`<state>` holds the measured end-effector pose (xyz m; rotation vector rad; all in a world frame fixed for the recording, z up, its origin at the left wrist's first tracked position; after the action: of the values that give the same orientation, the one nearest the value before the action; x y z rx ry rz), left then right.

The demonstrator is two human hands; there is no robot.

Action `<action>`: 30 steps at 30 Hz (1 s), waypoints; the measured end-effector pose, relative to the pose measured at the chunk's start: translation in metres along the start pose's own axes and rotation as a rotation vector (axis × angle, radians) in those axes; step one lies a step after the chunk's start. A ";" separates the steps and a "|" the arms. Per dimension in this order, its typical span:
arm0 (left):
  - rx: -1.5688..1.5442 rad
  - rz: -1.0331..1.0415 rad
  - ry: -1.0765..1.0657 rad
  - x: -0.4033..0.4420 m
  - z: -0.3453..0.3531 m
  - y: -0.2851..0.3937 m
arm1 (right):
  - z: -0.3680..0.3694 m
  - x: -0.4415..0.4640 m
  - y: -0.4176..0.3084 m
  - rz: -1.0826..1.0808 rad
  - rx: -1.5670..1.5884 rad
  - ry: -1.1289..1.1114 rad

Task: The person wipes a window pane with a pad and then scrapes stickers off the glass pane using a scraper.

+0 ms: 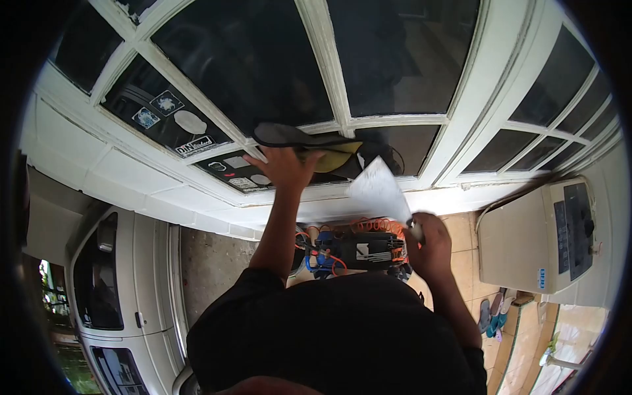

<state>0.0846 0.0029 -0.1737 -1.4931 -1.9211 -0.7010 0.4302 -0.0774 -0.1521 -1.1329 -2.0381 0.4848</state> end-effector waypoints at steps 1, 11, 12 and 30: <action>-0.099 0.023 -0.021 0.011 -0.002 0.018 | -0.003 0.013 -0.007 -0.073 -0.028 0.043; -0.110 0.357 0.169 0.080 -0.042 0.080 | -0.047 0.096 -0.035 -0.147 0.028 0.350; -0.054 0.371 0.182 0.099 -0.049 0.079 | -0.050 0.104 -0.039 -0.167 0.021 0.348; 0.261 -0.012 0.227 0.207 -0.163 -0.034 | -0.015 0.143 -0.102 -0.306 0.218 0.342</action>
<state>0.0347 0.0140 0.0871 -1.1892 -1.7732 -0.5727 0.3361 -0.0121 -0.0177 -0.7026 -1.7677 0.3229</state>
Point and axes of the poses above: each hand's wrist, its own x-axis towards the middle knuckle, its own z-axis out of the palm, y = z × x, the point moved 6 cm from there along x, towards the middle knuckle, and after that the axes turned 4 degrees about -y, right-handed, at the moved point
